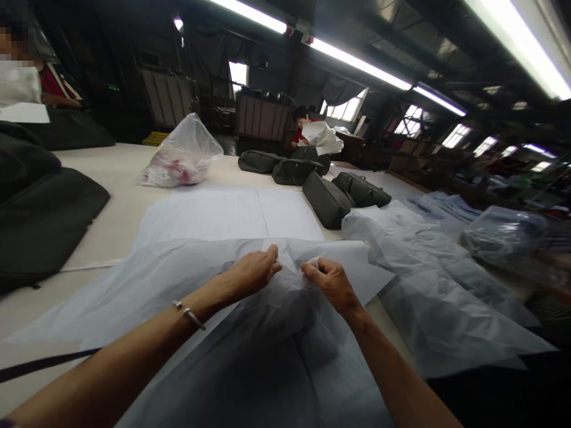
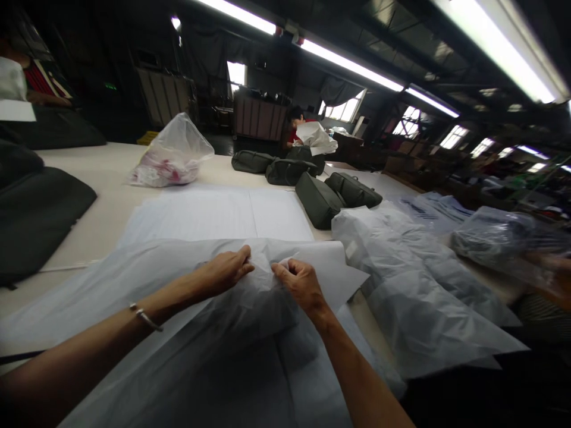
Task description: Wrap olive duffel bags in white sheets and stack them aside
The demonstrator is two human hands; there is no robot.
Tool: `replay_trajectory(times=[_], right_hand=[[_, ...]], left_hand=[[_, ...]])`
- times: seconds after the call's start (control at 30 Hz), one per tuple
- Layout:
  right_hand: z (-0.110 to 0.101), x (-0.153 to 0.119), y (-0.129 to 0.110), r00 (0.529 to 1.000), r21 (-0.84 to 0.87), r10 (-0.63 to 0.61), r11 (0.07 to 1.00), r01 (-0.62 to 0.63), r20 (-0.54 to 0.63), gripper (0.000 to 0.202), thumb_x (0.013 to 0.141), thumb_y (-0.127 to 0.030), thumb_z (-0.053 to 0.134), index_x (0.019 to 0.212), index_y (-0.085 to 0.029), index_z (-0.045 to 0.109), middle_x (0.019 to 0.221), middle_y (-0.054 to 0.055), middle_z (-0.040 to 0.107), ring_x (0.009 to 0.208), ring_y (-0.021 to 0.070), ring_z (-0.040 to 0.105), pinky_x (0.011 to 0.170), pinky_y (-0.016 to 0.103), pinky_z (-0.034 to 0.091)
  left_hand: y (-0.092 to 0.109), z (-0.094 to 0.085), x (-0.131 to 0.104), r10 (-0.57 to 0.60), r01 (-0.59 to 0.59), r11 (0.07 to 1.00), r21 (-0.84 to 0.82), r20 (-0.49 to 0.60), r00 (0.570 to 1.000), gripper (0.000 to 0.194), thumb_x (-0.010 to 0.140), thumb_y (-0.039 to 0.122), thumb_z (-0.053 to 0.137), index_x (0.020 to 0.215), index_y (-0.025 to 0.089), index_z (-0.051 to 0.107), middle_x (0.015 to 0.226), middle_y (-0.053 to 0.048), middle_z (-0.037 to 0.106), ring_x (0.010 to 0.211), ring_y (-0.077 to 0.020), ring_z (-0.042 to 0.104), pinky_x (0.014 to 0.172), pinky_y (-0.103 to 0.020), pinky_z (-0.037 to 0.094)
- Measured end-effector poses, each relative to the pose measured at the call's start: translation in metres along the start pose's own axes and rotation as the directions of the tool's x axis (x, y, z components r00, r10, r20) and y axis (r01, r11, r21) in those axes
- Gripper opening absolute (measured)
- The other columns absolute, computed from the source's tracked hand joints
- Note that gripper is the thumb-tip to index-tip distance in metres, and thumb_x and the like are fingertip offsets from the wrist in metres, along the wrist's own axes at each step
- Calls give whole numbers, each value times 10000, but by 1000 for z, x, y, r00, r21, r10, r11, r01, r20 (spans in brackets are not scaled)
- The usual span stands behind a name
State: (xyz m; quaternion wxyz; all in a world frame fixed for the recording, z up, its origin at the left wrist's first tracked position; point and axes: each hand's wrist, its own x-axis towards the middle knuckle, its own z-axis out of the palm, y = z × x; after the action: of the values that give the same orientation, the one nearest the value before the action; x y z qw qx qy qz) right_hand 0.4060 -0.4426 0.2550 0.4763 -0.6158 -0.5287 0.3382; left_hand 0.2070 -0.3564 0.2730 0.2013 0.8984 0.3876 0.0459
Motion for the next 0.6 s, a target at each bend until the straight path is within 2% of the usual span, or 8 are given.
replay_trajectory(times=[0.07, 0.13, 0.2, 0.3, 0.37, 0.47, 0.53, 0.6], right_hand=[[2, 1, 2, 1000, 64, 5, 998, -7, 28, 369, 778, -508, 707, 669, -162, 641, 582, -20, 551, 563, 104, 483, 526, 215, 418], [3, 0, 5, 996, 128, -26, 992, 14, 90, 312, 774, -464, 731, 886, -174, 706, 759, 20, 675, 701, 152, 610, 660, 259, 518], [2, 0, 9, 982, 84, -155, 986, 147, 109, 309, 802, -390, 722, 1048, -205, 700, 957, 55, 712, 851, 191, 659, 795, 323, 547], [-5, 4, 13, 878, -235, -477, 849, 473, 42, 253, 852, -286, 660, 1098, -244, 703, 1113, 80, 682, 1022, 226, 638, 958, 400, 502], [-10, 13, 12, 793, -438, -606, 699, 565, 56, 421, 826, -276, 679, 1244, -254, 639, 1311, 103, 593, 1241, 277, 527, 1089, 470, 396], [-13, 34, 7, 779, -520, -589, 606, 602, 215, 736, 765, -325, 744, 1436, -241, 455, 1482, 108, 450, 1404, 315, 350, 1180, 542, 223], [-13, 48, 1, 788, -458, -502, 641, 615, 355, 722, 755, -320, 754, 1419, -260, 478, 1348, 85, 592, 1288, 287, 505, 1160, 529, 257], [-12, 57, -8, 795, -371, -410, 723, 582, 447, 494, 767, -283, 742, 1251, -280, 640, 1078, 32, 725, 1018, 225, 664, 1034, 435, 425]], left_hand=[[-5, 0, 11, 7, -7, 1000, -10, -13, 1000, 156, 929, 314, 460, 1024, 191, 476, 811, -91, 686, 807, -262, 662, 665, -328, 421], [-12, 0, 20, 22, -22, 999, -28, -25, 999, 146, 923, 305, 461, 1015, 198, 499, 796, -77, 684, 803, -252, 661, 663, -316, 419], [-17, -2, 24, 48, -49, 998, -48, -30, 998, 131, 921, 300, 456, 997, 213, 518, 770, -51, 675, 772, -229, 656, 647, -294, 410], [-19, -3, 20, 93, -94, 993, -70, -23, 995, 128, 932, 312, 436, 988, 237, 524, 694, -6, 639, 673, -190, 629, 595, -265, 375], [-18, -2, 14, 121, -122, 991, -56, -24, 992, 134, 946, 317, 413, 987, 244, 516, 646, 10, 605, 618, -180, 603, 555, -265, 333], [-13, 4, 6, 170, -169, 985, 27, -23, 985, 164, 969, 304, 359, 985, 235, 507, 665, -7, 608, 610, -192, 595, 531, -288, 282], [-10, 8, 3, 190, -188, 979, 79, -11, 982, 194, 977, 270, 318, 1023, 230, 503, 727, -30, 641, 636, -207, 609, 535, -301, 277], [-9, 10, 0, 179, -176, 980, 90, -15, 984, 203, 976, 264, 327, 1094, 231, 489, 789, -44, 669, 675, -225, 628, 550, -308, 295]])
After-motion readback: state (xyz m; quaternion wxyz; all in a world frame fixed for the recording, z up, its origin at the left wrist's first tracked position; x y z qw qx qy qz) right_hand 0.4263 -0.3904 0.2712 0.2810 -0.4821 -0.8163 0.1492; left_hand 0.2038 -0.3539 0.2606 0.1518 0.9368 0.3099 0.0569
